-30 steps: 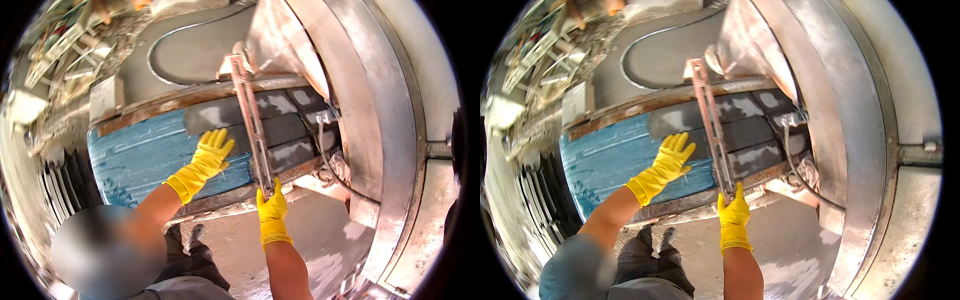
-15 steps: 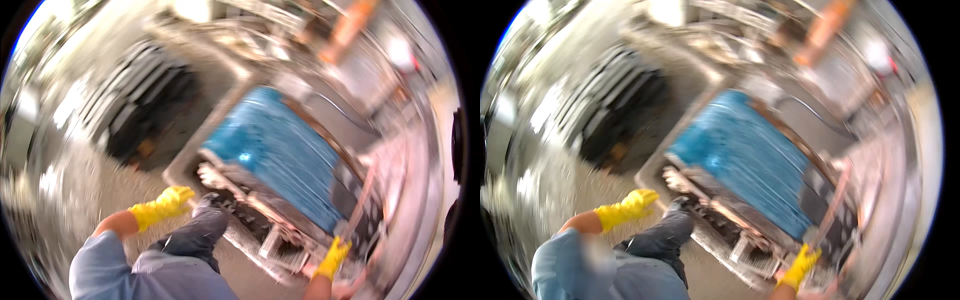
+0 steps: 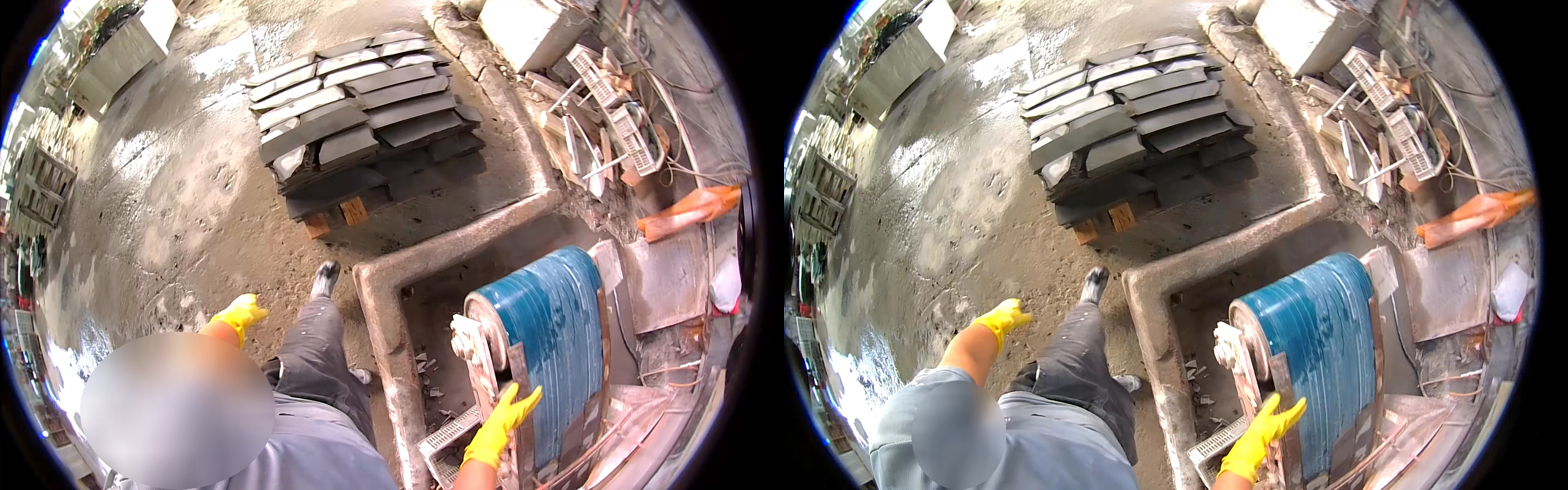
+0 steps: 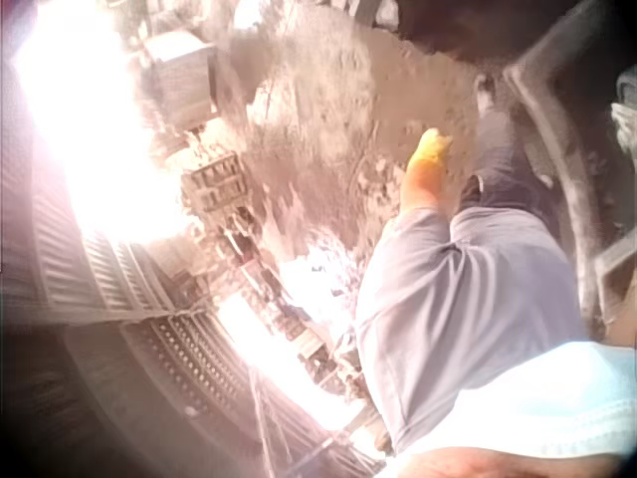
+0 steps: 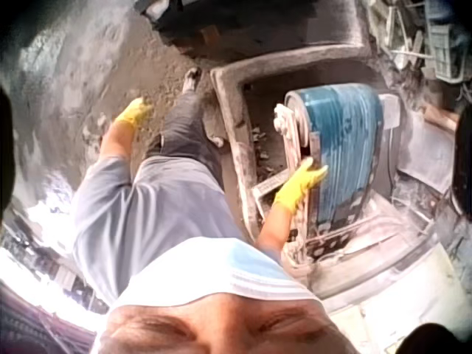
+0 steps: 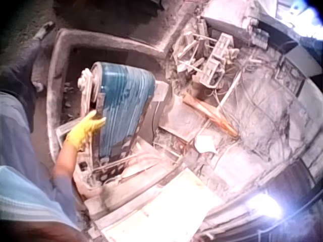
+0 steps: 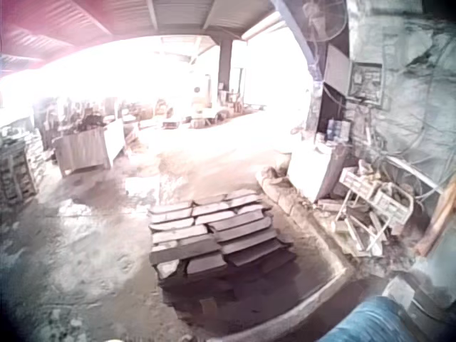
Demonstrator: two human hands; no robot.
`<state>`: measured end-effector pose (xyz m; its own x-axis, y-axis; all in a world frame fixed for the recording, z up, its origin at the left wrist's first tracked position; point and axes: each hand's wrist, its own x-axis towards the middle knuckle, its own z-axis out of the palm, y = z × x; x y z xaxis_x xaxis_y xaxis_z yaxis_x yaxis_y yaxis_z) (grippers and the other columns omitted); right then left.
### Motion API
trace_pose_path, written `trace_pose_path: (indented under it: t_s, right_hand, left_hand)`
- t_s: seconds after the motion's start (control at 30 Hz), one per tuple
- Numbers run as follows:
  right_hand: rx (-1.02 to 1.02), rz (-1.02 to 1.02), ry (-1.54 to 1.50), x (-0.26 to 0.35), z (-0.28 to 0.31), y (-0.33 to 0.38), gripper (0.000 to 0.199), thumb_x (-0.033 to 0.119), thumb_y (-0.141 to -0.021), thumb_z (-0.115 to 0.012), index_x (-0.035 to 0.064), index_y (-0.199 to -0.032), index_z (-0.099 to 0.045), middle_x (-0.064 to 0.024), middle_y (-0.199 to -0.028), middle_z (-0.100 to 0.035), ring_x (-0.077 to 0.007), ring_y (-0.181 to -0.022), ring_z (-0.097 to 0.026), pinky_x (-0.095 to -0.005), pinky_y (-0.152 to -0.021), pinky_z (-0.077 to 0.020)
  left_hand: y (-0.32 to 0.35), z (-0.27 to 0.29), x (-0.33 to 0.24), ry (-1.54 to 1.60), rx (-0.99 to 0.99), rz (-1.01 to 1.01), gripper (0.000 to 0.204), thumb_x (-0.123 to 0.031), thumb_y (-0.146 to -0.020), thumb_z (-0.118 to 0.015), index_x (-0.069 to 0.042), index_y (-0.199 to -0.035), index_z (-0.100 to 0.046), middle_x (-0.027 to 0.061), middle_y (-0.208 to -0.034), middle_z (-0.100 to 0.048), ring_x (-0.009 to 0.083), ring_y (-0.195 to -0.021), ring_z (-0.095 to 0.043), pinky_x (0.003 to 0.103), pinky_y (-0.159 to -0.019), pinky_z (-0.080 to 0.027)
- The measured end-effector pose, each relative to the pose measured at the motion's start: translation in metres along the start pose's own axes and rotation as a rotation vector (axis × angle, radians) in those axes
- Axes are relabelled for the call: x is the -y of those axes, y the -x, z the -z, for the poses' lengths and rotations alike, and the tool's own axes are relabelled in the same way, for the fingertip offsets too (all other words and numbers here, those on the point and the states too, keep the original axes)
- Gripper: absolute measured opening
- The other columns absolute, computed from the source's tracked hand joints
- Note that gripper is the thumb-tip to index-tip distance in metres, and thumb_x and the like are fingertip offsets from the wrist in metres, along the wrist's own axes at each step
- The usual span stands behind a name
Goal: The person picks up rectangular stone slabs from a pallet and places them onto a grinding machine. They operate the machine to grind the surface of the stones, then remove the processed slabs and return them to the pallet. The process is repeated for multiple stones.
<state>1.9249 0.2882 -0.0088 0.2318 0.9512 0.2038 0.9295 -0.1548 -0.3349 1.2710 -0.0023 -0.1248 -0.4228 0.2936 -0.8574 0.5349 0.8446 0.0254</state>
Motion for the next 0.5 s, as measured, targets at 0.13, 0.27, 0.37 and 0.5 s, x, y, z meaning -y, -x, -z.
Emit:
trace_pose_path:
  t_s: [0.13,0.27,0.37,0.5]
  right_hand:
    - [-0.009,0.188,0.046,0.127,-0.069,-0.101,0.065,0.026,-0.103,-0.069,0.0021,-0.157,-0.043,-0.0293,-0.163,-0.039,-0.0449,-0.15,-0.041,-0.0508,-0.125,-0.0339]
    - [0.024,-0.048,0.172,0.164,-0.14,-0.178,0.068,0.044,-0.106,-0.06,0.0044,-0.158,-0.043,-0.0256,-0.163,-0.042,-0.0453,-0.149,-0.042,-0.0523,-0.124,-0.0343]
    - [0.207,-0.169,0.85,0.214,-0.176,-0.187,0.078,0.065,-0.103,-0.051,0.0145,-0.162,-0.041,-0.023,-0.166,-0.04,-0.0472,-0.146,-0.043,-0.0585,-0.118,-0.0362]
    - [0.203,-0.1,1.05,0.194,-0.184,-0.189,0.081,0.067,-0.101,-0.053,0.0158,-0.163,-0.04,-0.0284,-0.164,-0.039,-0.0514,-0.143,-0.045,-0.0584,-0.119,-0.0358]
  left_hand:
    - [-0.078,0.075,-0.075,0.155,-0.115,-0.295,0.083,-0.054,-0.086,-0.074,0.0,-0.146,-0.058,0.0253,-0.152,-0.057,0.0394,-0.14,-0.055,0.044,-0.119,-0.042]
    - [-0.171,0.128,-0.128,0.131,-0.102,-0.213,0.084,-0.047,-0.09,-0.076,0.001,-0.154,-0.05,0.0256,-0.156,-0.052,0.0384,-0.146,-0.05,0.043,-0.122,-0.039]
    - [-0.254,0.137,-0.126,0.4,-0.083,0.026,0.087,-0.046,-0.089,-0.078,0.005,-0.153,-0.049,0.0268,-0.155,-0.053,0.0385,-0.147,-0.048,0.043,-0.123,-0.038]
    - [-0.335,0.148,-0.122,0.715,-0.068,0.228,0.085,-0.038,-0.089,-0.082,0.002,-0.155,-0.047,0.0255,-0.154,-0.054,0.0374,-0.144,-0.052,0.043,-0.118,-0.041]
